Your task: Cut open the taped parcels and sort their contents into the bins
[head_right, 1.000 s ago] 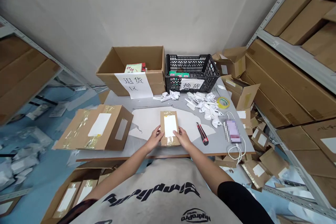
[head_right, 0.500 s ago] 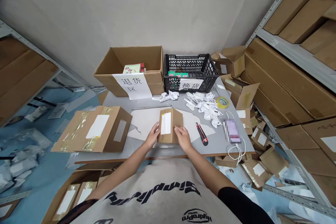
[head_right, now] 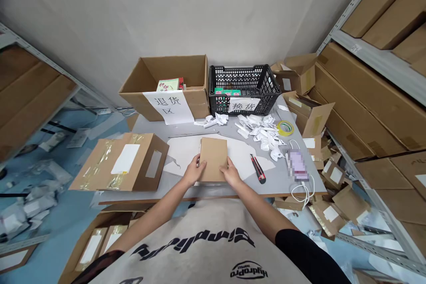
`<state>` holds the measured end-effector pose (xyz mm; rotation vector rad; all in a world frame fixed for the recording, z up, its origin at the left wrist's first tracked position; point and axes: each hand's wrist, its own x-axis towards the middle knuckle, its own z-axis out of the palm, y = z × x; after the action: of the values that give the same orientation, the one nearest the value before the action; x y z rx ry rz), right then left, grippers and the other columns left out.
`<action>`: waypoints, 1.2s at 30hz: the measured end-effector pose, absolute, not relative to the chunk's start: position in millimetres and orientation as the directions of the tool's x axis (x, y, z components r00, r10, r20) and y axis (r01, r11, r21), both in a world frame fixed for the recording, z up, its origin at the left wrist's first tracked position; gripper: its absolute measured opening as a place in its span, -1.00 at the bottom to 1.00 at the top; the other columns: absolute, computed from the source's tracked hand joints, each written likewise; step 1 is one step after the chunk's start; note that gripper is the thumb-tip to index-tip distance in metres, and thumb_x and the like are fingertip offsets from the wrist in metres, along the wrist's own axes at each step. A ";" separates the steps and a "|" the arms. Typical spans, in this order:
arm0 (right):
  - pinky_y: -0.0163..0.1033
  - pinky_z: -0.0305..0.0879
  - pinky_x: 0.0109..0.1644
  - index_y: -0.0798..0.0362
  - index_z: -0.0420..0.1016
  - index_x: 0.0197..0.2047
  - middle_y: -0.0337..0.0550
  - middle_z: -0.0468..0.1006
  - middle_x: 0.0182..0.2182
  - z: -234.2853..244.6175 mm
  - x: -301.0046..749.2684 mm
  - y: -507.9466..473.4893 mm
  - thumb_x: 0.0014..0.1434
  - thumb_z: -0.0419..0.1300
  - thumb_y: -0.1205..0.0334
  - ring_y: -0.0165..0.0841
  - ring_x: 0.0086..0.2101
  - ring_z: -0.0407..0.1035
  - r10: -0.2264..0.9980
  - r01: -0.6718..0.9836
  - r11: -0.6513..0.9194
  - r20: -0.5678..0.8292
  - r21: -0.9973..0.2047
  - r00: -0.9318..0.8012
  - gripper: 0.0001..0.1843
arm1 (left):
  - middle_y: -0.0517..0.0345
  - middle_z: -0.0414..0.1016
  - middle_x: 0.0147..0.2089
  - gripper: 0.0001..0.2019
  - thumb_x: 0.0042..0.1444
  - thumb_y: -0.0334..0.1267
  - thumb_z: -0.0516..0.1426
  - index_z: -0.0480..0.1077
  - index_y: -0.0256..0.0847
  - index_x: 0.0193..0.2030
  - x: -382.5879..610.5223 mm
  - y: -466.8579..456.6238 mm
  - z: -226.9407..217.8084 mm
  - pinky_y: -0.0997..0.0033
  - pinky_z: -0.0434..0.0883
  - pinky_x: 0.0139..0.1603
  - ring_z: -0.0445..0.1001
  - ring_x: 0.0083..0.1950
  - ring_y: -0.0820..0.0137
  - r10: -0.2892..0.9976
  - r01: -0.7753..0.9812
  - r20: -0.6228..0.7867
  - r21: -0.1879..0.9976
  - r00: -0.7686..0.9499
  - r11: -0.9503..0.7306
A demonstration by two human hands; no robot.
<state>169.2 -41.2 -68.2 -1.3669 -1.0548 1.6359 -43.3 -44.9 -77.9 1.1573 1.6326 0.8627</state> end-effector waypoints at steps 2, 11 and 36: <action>-0.08 0.39 0.08 -0.12 0.32 0.23 -0.14 0.50 0.10 -65.4 168.9 -42.1 -0.02 0.25 0.18 -0.21 -0.04 0.48 0.934 -0.035 -0.350 -0.346 -0.936 -0.086 -0.30 | -0.10 0.37 0.28 -0.39 0.17 -0.01 0.17 0.19 -0.17 0.31 -39.5 -44.4 -82.8 0.20 0.37 0.19 0.42 0.22 0.19 0.956 0.230 -0.275 0.929 -0.102 0.291; 0.08 0.25 0.20 -0.08 0.50 0.13 -0.07 0.54 0.09 -86.5 190.4 -52.2 0.00 0.30 -0.10 -0.10 0.14 0.35 0.873 -0.002 -0.482 -0.480 -0.876 -0.090 -0.37 | -0.10 0.44 0.22 -0.29 0.10 0.09 0.21 0.21 -0.20 0.31 -36.7 -57.1 -104.5 0.12 0.42 0.17 0.49 0.15 0.15 0.944 0.085 -0.327 0.940 -0.045 0.329; 0.07 0.09 0.34 -0.02 0.24 0.34 -0.03 0.33 0.27 -60.0 180.7 -54.7 0.04 0.26 0.12 -0.13 0.24 0.22 0.971 0.182 -0.232 -0.239 -0.956 -0.016 -0.21 | -0.02 0.29 0.34 -0.35 0.17 -0.06 0.16 0.14 -0.08 0.39 -13.5 -62.2 -65.4 0.23 0.43 0.11 0.49 0.10 0.25 0.965 0.152 -0.257 0.957 0.042 0.248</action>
<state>180.7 -54.7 -60.0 -1.5045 -1.2486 1.3233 -13.5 -62.2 -65.4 1.1472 1.3787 0.9013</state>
